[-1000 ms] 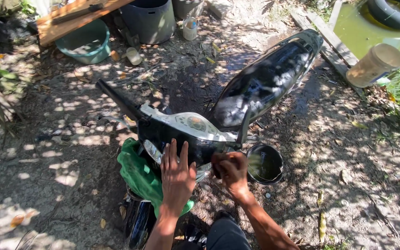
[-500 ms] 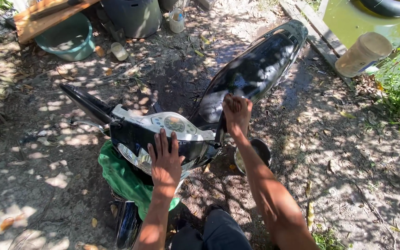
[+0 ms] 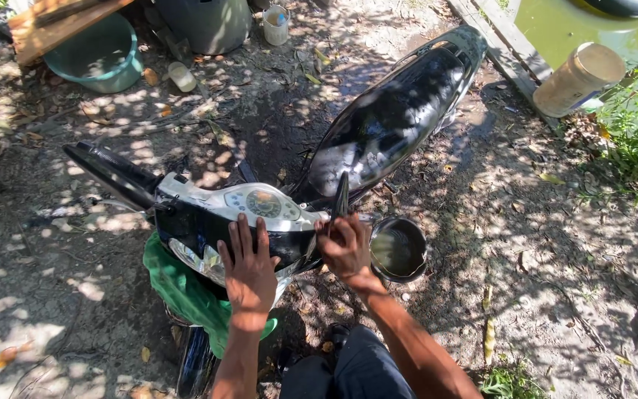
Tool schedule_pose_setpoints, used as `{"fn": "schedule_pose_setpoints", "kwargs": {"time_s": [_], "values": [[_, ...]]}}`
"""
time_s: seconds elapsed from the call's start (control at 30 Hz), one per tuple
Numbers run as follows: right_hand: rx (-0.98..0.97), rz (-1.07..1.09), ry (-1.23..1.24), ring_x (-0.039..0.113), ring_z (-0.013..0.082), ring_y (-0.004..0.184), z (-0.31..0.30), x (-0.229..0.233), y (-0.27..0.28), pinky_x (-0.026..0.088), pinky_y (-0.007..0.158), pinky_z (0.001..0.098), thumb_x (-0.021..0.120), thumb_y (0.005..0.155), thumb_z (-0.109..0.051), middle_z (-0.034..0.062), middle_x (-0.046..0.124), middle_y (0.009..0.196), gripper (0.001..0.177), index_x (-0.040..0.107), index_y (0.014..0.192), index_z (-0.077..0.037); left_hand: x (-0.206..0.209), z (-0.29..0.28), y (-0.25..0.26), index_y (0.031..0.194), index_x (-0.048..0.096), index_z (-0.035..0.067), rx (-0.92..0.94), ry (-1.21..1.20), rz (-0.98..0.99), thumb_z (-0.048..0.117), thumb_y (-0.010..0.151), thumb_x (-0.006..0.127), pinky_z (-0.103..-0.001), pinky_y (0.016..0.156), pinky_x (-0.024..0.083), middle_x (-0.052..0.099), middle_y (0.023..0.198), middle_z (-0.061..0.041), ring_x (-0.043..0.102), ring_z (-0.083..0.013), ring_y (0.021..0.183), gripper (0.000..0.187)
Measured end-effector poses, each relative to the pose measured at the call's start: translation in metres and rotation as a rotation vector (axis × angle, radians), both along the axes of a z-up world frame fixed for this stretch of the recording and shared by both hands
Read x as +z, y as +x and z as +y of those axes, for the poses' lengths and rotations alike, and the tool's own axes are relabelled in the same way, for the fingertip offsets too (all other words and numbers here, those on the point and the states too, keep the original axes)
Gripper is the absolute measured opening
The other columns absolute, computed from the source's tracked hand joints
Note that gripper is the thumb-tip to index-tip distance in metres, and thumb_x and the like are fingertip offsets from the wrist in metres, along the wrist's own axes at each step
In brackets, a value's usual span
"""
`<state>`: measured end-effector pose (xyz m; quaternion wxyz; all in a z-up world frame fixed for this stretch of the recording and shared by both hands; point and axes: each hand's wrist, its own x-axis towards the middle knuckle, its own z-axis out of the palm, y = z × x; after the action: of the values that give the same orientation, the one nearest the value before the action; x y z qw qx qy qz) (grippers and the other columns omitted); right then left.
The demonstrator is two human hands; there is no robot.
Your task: Cleaning and wiping down a motorcycle with a wet cloth.
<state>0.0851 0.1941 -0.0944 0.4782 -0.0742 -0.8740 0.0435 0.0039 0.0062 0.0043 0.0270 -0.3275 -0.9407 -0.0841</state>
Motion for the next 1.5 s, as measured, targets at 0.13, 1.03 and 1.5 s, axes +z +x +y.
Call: {"fn": "schedule_pose_setpoints", "kwargs": {"time_s": [0.13, 1.03, 1.5], "values": [[0.099, 0.030, -0.257, 0.051, 0.0300, 0.123, -0.002, -0.058, 0.027, 0.062, 0.096, 0.0420, 0.088, 0.083, -0.019, 0.0115, 0.054, 0.126, 0.035, 0.063, 0.106, -0.027, -0.010, 0.015, 0.007, 0.155, 0.028, 0.008, 0.077, 0.105, 0.071, 0.039, 0.087, 0.069, -0.063, 0.121, 0.019, 0.022, 0.163, -0.022, 0.023, -0.0390, 0.150, 0.085], [-0.328, -0.272, -0.515, 0.059, 0.0149, 0.067, 0.100, -0.111, -0.027, 0.045, 0.035, 0.0196, 0.068, 0.099, -0.035, 0.0159, 0.062, 0.096, 0.022, 0.069, 0.110, -0.016, -0.013, 0.053, 0.023, 0.155, 0.039, 0.015, -0.026, -0.076, 0.054, 0.037, 0.082, 0.077, -0.072, 0.118, 0.017, 0.034, 0.163, -0.013, 0.027, -0.0321, 0.152, 0.085], [0.011, -1.179, -0.097, 0.061, 0.0258, 0.081, 0.141, -0.165, -0.054, 0.059, 0.076, 0.0404, 0.046, 0.113, -0.025, 0.0065, 0.062, 0.096, 0.021, 0.060, 0.112, -0.009, -0.019, 0.047, 0.019, 0.156, 0.037, 0.014, -0.081, -0.075, 0.154, 0.040, 0.081, 0.078, -0.073, 0.116, 0.023, 0.037, 0.161, -0.011, 0.031, -0.0340, 0.149, 0.090]]}}
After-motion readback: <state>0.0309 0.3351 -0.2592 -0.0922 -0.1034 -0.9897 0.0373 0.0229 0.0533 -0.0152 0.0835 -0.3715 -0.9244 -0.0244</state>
